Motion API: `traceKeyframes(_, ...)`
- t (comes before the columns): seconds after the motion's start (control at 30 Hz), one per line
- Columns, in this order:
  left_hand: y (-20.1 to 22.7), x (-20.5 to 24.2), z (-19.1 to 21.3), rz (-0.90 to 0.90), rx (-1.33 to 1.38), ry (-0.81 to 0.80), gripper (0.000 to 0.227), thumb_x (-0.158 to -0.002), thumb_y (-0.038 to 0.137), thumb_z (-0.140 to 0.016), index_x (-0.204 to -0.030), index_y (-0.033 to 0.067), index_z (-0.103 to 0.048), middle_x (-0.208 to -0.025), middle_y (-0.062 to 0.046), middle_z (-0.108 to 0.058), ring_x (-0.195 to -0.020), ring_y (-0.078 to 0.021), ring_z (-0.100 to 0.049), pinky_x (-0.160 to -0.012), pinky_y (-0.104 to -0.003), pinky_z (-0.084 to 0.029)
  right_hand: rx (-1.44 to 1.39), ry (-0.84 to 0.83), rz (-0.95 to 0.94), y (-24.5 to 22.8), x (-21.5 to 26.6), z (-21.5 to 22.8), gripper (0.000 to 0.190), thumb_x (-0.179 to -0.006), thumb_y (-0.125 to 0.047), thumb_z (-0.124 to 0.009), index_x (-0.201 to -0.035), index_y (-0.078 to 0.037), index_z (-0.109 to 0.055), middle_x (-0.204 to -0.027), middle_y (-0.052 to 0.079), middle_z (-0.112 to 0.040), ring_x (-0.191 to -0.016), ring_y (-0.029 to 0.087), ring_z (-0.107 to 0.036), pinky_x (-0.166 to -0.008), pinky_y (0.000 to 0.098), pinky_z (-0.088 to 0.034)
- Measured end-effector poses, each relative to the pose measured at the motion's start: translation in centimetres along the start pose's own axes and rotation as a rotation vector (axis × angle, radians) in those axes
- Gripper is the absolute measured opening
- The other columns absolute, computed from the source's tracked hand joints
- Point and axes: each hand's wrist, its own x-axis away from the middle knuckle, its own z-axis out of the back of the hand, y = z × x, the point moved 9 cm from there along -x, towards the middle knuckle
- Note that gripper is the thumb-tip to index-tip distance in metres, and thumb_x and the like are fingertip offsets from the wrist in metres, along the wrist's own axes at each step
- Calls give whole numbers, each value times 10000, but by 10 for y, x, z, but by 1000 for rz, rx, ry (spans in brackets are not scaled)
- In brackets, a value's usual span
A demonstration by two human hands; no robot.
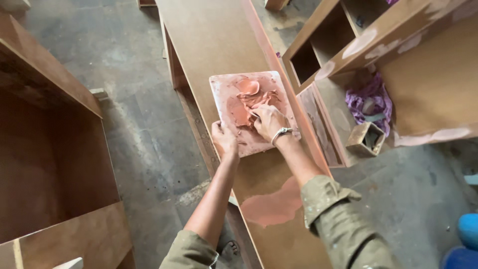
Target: The person applies a pinkish wood filler to the edges and surfaces of wooden furniture components using a small putty knife. They scoop the filler from a container and spread it along the seams and edges of a drawer front and a cabinet frame, smoothing the material into the wood.
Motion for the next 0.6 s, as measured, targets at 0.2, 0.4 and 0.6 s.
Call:
traceKeyframes(0.2,-13,4,-5,-23,110,-26,247,-1020,229,-524,-1084,11,-622,-854,-109,-651,-752,-191,-593,-720,-374,-515,24,-358,90,-11,8,-13,257,-820,-168,-672,-1056,-166,-773,-1026,113,-733,-975,322,-683,-887,450,-544)
traceKeyframes(0.4,-4,10,2,-18,125,-37,262,-1024,241,-510,-1097,15,-622,-864,-100,-659,-762,-178,-606,-722,-367,-513,144,-133,-48,7,5,2,230,-887,-97,-613,-1056,-162,-756,-1040,125,-689,-971,335,-661,-839,478,-551)
traceKeyframes(0.6,3,13,6,-69,110,-12,262,-1035,245,-509,-1079,9,-614,-864,-98,-649,-767,-183,-592,-733,-372,-511,129,-189,68,-3,48,2,263,-757,-147,-681,-1004,-171,-768,-972,91,-695,-960,314,-667,-810,484,-541)
